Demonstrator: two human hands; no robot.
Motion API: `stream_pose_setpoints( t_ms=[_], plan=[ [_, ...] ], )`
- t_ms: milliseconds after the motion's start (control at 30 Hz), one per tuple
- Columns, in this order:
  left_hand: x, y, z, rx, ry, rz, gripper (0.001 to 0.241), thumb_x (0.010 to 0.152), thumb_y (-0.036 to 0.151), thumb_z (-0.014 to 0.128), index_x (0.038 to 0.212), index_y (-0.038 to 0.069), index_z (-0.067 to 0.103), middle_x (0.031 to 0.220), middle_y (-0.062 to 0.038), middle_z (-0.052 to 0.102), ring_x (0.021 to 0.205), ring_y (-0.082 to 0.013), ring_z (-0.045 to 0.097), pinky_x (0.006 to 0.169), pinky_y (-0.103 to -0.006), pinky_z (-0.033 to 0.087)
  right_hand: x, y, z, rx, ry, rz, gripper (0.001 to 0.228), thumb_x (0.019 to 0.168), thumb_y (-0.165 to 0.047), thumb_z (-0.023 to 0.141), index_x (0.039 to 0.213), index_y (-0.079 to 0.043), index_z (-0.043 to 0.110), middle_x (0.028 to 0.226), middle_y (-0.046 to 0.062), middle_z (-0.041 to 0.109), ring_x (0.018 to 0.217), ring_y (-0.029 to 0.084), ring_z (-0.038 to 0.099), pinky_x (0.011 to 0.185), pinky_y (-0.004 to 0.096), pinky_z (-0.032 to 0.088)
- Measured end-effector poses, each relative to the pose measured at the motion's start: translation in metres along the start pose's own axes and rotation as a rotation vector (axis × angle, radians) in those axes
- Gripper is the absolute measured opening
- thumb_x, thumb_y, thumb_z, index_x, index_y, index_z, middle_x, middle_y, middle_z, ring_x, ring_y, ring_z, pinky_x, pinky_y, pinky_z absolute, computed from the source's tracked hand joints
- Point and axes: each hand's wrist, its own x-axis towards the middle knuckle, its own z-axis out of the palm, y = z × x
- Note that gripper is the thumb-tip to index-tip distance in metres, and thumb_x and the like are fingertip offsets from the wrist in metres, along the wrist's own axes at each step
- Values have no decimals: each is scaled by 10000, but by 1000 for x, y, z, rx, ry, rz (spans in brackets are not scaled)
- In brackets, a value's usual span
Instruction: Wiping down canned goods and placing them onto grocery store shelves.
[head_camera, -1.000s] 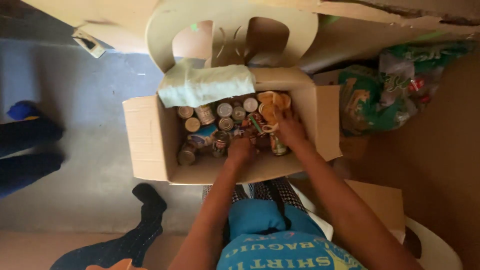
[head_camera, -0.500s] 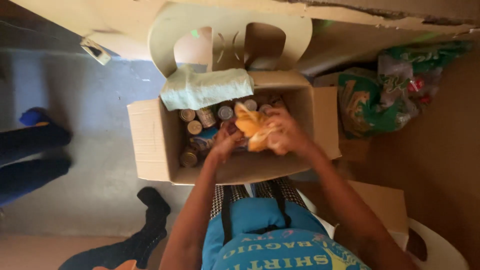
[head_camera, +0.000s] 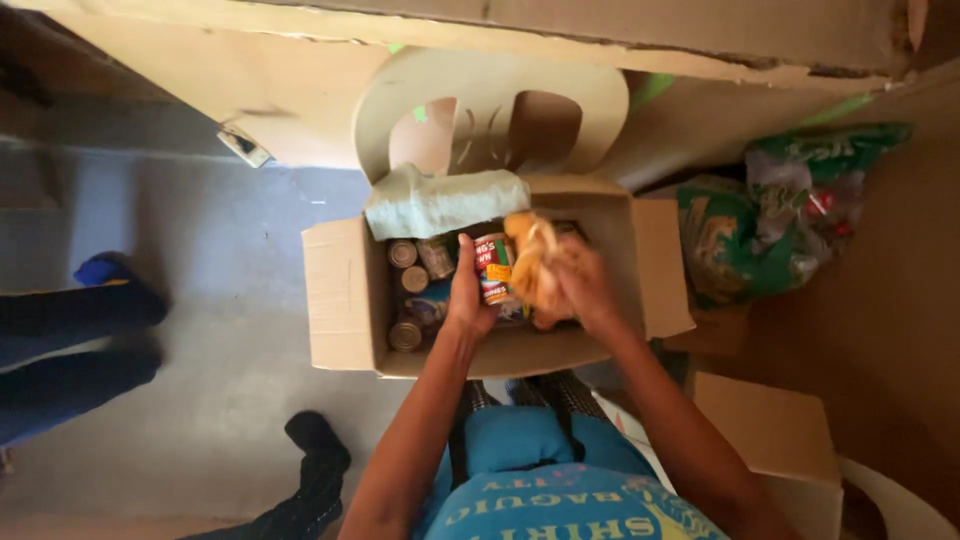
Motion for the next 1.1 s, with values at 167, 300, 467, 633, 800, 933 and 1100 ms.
stream_pose_setpoints(
  t_ms=[167,300,467,633,800,933,1100],
  plan=[
    [-13,5,33,27,-26,-55,687,987,710,398,1195,107,655,1028,-71,733,888,-212,721,802,-365,595,-54,-92,77,-547,81,-645,499,948,-160,691,1372,54,539,1248,182,613,1145,235,604,952,364,509],
    [-46,34,52,305,21,-87,682,980,692,397,1182,102,673,901,-34,729,755,-176,707,667,-340,584,-26,-83,56,-181,208,-209,379,948,-219,705,1253,-5,634,1074,78,712,922,169,673,793,325,559],
    [-44,37,43,620,65,-7,694,1062,654,475,1113,-8,678,846,-41,718,679,-164,671,575,-329,547,-15,-81,23,-369,-171,-262,263,978,-241,763,1059,6,725,911,75,690,846,107,610,722,300,544],
    [-62,36,75,405,75,-152,581,1021,641,473,1082,94,659,844,-51,705,654,-186,691,544,-368,581,-16,-78,21,-374,-124,-424,264,893,-202,772,1098,-46,718,1039,74,720,837,157,675,740,323,576],
    [-74,39,98,204,-149,-231,669,966,685,430,1049,79,699,829,-103,742,631,-221,711,520,-348,569,-7,-78,-5,-785,90,-1280,389,898,-145,762,1244,-84,594,1194,131,686,1093,331,671,952,468,524],
    [-74,64,96,256,-298,-216,727,1000,723,424,993,53,705,721,-91,721,525,-198,686,419,-306,533,-6,-101,-9,-1032,25,-1289,505,707,-328,823,1130,-119,643,1080,148,693,992,369,649,852,527,481],
    [-69,69,80,845,-113,159,689,1056,614,487,1073,-31,726,861,-75,734,708,-132,664,603,-307,563,-29,-158,22,-445,-220,-311,207,939,-224,732,1021,-35,712,801,34,654,729,103,591,614,304,504]
  ],
)
